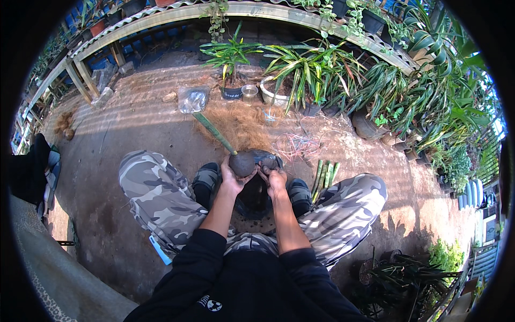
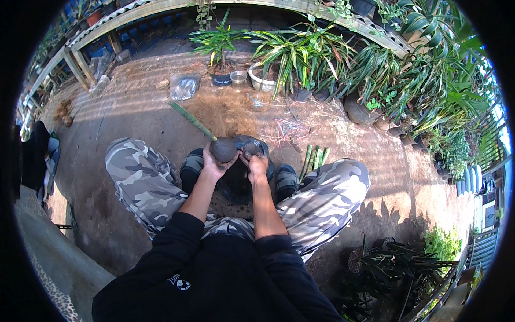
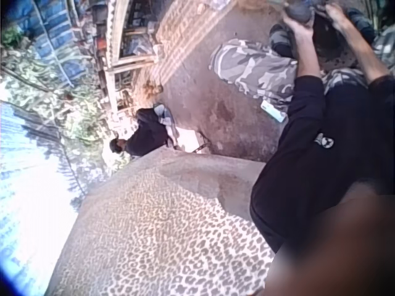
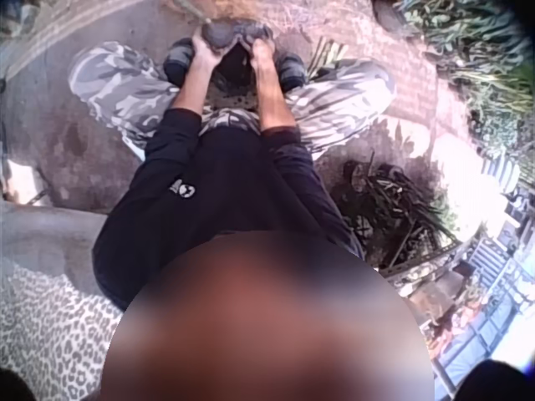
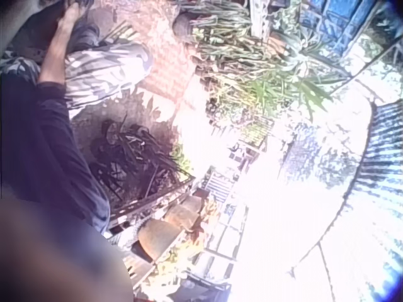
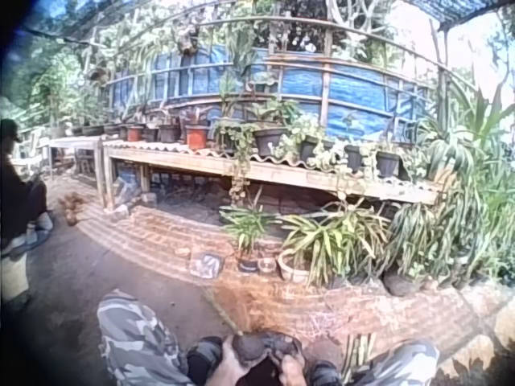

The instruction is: The person sits on the ground and packs soil around a plant cutting in a black plastic bag. They repeatedly add soil and press it down with both hands to secure the cutting.

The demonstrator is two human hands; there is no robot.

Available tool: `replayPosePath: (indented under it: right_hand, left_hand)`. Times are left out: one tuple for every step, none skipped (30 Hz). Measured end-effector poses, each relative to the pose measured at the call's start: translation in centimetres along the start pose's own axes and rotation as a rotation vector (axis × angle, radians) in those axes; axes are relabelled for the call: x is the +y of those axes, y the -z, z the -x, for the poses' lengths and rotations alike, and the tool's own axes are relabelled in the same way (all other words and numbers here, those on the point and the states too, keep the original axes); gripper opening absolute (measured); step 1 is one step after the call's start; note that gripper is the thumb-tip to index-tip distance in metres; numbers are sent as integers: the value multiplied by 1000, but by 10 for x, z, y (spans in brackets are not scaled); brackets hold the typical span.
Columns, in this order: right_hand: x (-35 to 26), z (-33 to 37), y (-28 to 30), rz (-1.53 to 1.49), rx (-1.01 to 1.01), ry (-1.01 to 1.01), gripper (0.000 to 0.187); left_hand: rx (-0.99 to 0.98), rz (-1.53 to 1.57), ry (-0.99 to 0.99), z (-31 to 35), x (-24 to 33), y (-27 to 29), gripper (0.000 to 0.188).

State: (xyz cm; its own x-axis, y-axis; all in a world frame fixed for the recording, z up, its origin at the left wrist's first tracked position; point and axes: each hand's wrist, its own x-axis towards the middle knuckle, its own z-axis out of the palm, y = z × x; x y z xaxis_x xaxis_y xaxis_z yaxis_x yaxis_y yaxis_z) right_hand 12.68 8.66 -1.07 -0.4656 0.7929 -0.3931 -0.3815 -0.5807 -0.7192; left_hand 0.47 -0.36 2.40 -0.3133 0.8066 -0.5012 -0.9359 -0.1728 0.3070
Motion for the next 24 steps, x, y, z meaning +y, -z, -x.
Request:
replayPosePath:
  right_hand:
    - [0,0,0,7,4,5,27]
    - [-2,0,0,26,32,-4,27]
    - [-3,2,0,-31,5,-1,26]
    - [-5,4,-1,-75,1,-14,26]
    - [-7,6,-2,-117,14,-43,25]
    - [-9,8,-4,-142,6,-43,25]
    - [-11,11,-5,-164,16,-59,24]
    - [-12,13,-6,-186,27,-75,24]
    - [-13,14,-6,-174,10,-56,24]
    - [-13,15,-7,-162,-7,-37,25]
    - [-14,16,-7,-142,6,-31,25]
    - [-14,16,-7,-115,-14,-21,25]
    - [-14,16,-7,-80,-4,-25,25]
    - [-14,16,-7,-37,31,-35,26]
    - [-14,16,-7,-29,6,-20,25]
    - [-15,15,-7,-13,6,-12,24]
    - [-15,15,-7,14,29,-18,23]
    - [-16,15,-7,19,14,-3,22]
    - [-17,15,-8,35,21,-4,21]
    - [-17,14,-8,62,47,-8,20]
    - [-18,14,-8,54,30,3,20]
    - [-18,14,-9,58,31,11,19]
    - [-18,14,-9,76,67,-4,18]
    - [-18,13,-9,82,43,47,17]
  left_hand:
    - [11,0,16,-1,0,0,60]
    - [-6,4,19,-2,-1,0,60]
    - [-17,12,28,-3,-1,0,60]
    - [-16,27,47,-3,-1,0,60]
    - [-16,5,25,-2,-1,0,59]
    - [-6,-10,15,-2,0,-1,58]
    - [15,-26,3,-2,0,0,57]
    - [14,-9,-7,-1,0,-1,57]
    - [23,6,-19,-1,0,-1,57]
    - [32,26,-23,-1,0,-1,57]
    - [30,17,-31,-1,1,-1,57]
    - [28,14,-32,-1,1,0,57]
    - [27,11,-33,-1,1,0,57]
    - [25,14,-40,0,2,0,57]
    - [24,17,-46,0,1,0,57]
    - [31,23,-45,0,1,0,57]
    - [27,26,-47,0,1,-1,57]
    - [33,33,-41,1,2,-1,57]
    - [40,41,-36,1,2,-1,57]
    - [28,44,-39,1,2,-2,57]
    - [17,46,-43,2,2,-2,57]
    - [15,50,-38,2,3,-2,57]
    - [-4,39,-53,3,3,-3,57]
    - [-13,30,-59,3,3,-3,57]
